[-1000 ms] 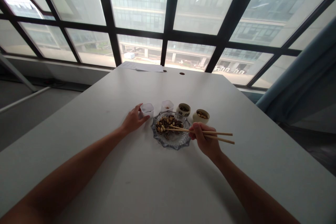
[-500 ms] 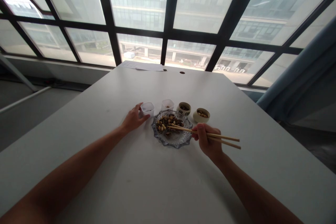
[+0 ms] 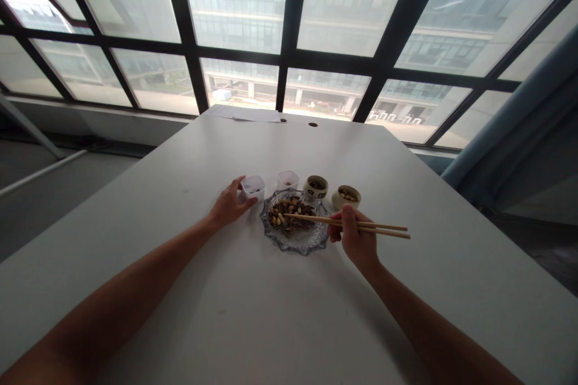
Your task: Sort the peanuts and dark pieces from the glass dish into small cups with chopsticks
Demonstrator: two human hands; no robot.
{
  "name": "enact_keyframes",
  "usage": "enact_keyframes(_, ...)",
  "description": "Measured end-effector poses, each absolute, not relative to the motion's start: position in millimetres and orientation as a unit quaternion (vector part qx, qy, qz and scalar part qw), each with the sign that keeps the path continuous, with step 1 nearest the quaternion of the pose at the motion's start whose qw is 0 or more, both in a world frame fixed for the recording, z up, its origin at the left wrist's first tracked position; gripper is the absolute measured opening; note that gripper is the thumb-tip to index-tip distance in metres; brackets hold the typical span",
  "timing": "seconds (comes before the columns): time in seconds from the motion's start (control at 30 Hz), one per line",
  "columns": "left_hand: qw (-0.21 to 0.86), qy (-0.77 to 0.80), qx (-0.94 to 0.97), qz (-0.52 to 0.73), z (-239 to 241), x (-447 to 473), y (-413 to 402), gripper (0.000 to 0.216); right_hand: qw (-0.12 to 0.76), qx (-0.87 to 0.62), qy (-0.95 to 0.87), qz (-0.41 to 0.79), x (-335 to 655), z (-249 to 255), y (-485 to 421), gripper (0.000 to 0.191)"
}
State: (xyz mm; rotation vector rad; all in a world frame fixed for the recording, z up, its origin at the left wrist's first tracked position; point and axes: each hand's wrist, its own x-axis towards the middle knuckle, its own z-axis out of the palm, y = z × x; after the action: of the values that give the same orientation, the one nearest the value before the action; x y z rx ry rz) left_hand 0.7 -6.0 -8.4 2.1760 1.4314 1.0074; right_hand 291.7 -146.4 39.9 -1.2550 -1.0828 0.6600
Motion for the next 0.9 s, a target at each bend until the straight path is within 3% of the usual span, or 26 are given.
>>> enact_keyframes(0.23, 0.191, 0.479, 0.768, 0.379, -8, 2, -7, 0.072, 0.673, -0.541, -0.333, 0.378, 297, 34, -133, 0.059)
enact_keyframes(0.4, 0.177, 0.475, 0.770, 0.388, -8, 3, -8, 0.064, 0.667, -0.519, -0.467, 0.257, 295, 36, -146, 0.051)
enact_keyframes(0.6, 0.150, 0.441, 0.776, 0.425, -10, 2, -8, 0.062, 0.582, -0.372, -0.721, 0.057, 292, 40, -164, 0.035)
enact_keyframes(0.9, 0.155, 0.491, 0.758, 0.400, -1, 6, -15, 0.062, 0.582, -0.452, -0.665, 0.124, 290, 39, -164, 0.046)
